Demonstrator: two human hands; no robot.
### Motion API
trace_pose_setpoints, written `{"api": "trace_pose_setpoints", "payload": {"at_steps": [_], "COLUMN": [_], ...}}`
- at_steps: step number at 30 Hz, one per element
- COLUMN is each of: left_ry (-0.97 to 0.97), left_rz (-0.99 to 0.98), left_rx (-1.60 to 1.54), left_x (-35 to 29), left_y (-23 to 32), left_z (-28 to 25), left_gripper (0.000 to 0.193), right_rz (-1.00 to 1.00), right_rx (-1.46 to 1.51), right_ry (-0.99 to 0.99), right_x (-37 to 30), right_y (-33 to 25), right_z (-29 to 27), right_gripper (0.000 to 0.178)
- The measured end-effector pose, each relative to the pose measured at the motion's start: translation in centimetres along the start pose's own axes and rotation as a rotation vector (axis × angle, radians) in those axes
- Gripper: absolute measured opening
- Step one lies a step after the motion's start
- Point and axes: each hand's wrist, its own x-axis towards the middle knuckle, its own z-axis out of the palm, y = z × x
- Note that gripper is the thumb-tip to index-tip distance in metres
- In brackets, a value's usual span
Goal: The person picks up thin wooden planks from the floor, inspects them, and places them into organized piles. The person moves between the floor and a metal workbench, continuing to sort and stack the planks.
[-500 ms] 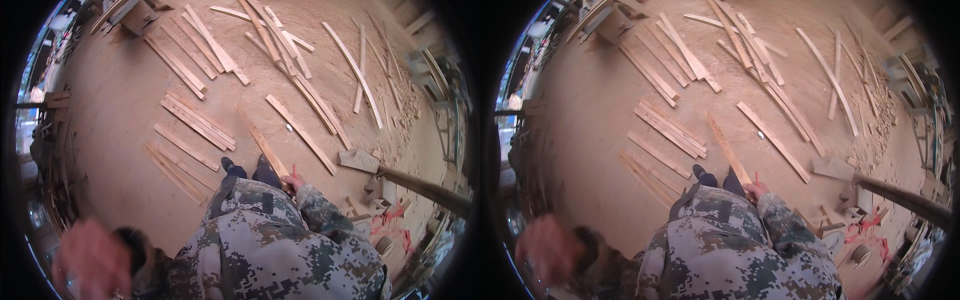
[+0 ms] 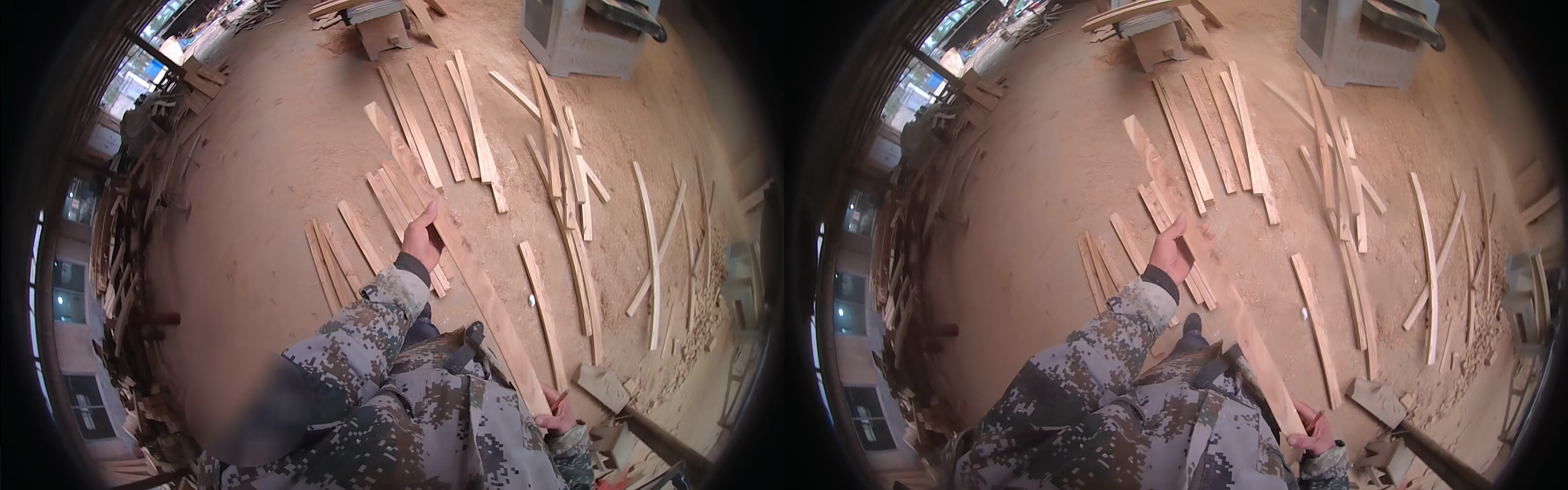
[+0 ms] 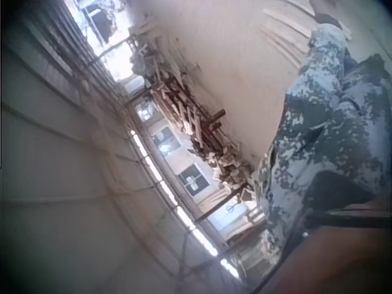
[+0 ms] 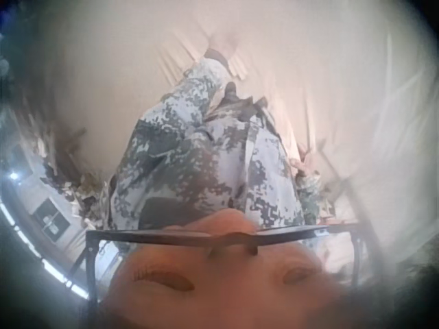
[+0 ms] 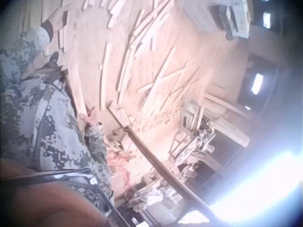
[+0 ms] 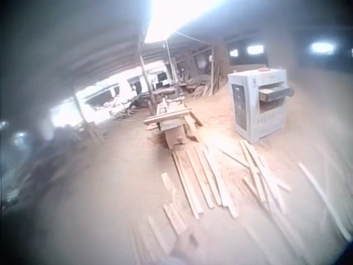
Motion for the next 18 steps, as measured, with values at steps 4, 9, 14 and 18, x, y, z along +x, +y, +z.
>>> {"api": "trace_pose_setpoints", "payload": {"at_steps": [4, 9, 14, 18], "left_ry": [-0.021, -0.033, -0.017, 0.090], "left_rz": [0.059, 0.083, 0.113, 0.172], "left_rx": [-0.069, -0.114, -0.252, -0.272], "left_x": [-1.6, -4.5, -5.8, -6.6], "left_y": [1.8, 3.9, 6.1, 7.8], "left_z": [-0.7, -2.8, -4.1, -5.7], "left_gripper": [0.039, 0.043, 0.048, 0.051], "right_rz": [-0.094, -0.123, -0.186, -0.176], "right_rx": [0.074, 0.302, 0.314, 0.234], "right_ry": [0.215, 0.481, 0.483, 0.502], "right_x": [1.1, 2.4, 3.7, 4.5], "right_y": [4.6, 9.7, 10.7, 10.6], "right_z": [0.0, -0.5, -1.3, -1.4], "right_gripper": [0.088, 0.073, 0.073, 0.074]}}
